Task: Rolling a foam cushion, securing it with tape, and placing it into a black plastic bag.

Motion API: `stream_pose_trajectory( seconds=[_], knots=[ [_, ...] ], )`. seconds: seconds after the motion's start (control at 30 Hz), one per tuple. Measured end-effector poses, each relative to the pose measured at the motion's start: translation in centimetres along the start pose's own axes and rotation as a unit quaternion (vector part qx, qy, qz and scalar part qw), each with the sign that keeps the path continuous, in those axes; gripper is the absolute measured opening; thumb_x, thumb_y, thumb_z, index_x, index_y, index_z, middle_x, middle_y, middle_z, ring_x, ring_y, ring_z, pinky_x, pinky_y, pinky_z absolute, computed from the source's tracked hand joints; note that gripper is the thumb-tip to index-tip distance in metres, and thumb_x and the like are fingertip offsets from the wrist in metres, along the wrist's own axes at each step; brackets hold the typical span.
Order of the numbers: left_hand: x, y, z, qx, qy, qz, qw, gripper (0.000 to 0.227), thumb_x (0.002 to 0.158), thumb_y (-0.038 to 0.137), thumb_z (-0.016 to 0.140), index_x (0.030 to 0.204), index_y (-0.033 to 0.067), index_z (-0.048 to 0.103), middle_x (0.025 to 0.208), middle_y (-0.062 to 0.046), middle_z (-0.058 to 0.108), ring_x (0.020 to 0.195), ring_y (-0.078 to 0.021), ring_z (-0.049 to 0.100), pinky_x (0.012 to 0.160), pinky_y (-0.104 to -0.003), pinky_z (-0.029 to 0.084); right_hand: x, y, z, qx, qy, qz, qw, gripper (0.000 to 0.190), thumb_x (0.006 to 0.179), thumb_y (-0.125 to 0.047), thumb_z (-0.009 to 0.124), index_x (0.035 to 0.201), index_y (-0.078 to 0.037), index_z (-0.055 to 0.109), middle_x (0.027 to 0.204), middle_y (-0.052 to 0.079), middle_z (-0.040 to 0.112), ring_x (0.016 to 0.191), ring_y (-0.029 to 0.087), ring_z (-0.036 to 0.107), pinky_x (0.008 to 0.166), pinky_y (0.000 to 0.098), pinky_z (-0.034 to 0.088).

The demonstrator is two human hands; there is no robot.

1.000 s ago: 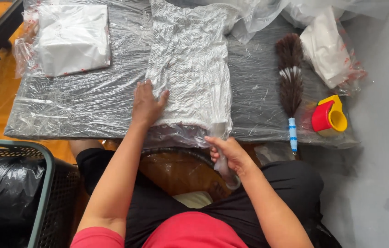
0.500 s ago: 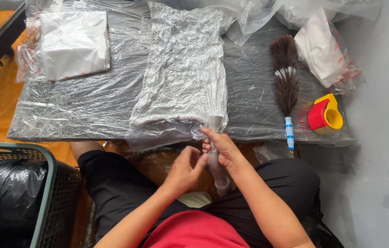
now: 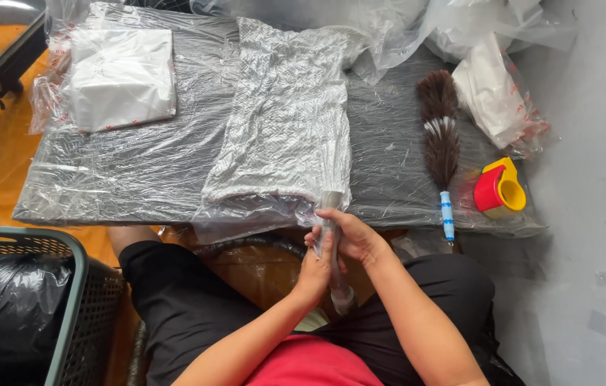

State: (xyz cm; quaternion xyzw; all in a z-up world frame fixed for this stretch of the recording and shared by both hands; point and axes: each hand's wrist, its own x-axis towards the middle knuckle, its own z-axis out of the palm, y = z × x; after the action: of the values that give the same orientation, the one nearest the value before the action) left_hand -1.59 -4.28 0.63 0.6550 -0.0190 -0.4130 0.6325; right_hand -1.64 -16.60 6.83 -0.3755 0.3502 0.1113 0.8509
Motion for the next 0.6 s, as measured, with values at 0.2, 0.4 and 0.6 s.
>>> stream_pose_trajectory(
  seconds=[0.2, 0.4, 0.6],
  knots=[
    [-0.3, 0.5, -1.0, -0.013, 0.000, -0.009, 1.000, 0.065, 0.099, 0.065, 0.054, 0.063, 0.0125, 0.070, 0.056, -0.009, 0.072, 0.047, -0.0190, 0.069, 0.044, -0.031, 0.056, 0.1, -0.2, 0.7, -0.017, 0.021, -0.015, 1.000, 0.024, 0.082, -0.019, 0.075, 0.089, 0.002, 0.067, 0.082, 0.017, 0.073, 0.083, 0.031, 0.076, 0.081, 0.0499, 0.062],
    [0.2, -1.0, -0.4, -0.092, 0.013, 0.051, 0.994, 0.045, 0.099, 0.053, 0.062, 0.084, 0.0114, 0.061, 0.055, -0.012, 0.068, 0.044, -0.0212, 0.065, 0.040, -0.031, 0.052, 3.4, 0.4, -0.4, 0.078, 0.108, -0.047, 0.990, 0.034, 0.076, -0.016, 0.087, 0.083, 0.005, 0.063, 0.071, 0.015, 0.065, 0.067, 0.029, 0.071, 0.070, 0.0491, 0.062],
    [-0.2, -0.4, -1.0, -0.059, 0.052, 0.123, 0.989, 0.039, 0.095, 0.047, 0.072, 0.093, 0.0101, 0.059, 0.050, -0.009, 0.067, 0.040, -0.0185, 0.062, 0.039, -0.030, 0.050, 5.4, -0.5, -0.6, 0.109, 0.114, -0.021, 0.987, 0.035, 0.073, -0.025, 0.089, 0.074, 0.001, 0.064, 0.065, 0.011, 0.064, 0.063, 0.023, 0.068, 0.070, 0.0393, 0.064]
  ],
)
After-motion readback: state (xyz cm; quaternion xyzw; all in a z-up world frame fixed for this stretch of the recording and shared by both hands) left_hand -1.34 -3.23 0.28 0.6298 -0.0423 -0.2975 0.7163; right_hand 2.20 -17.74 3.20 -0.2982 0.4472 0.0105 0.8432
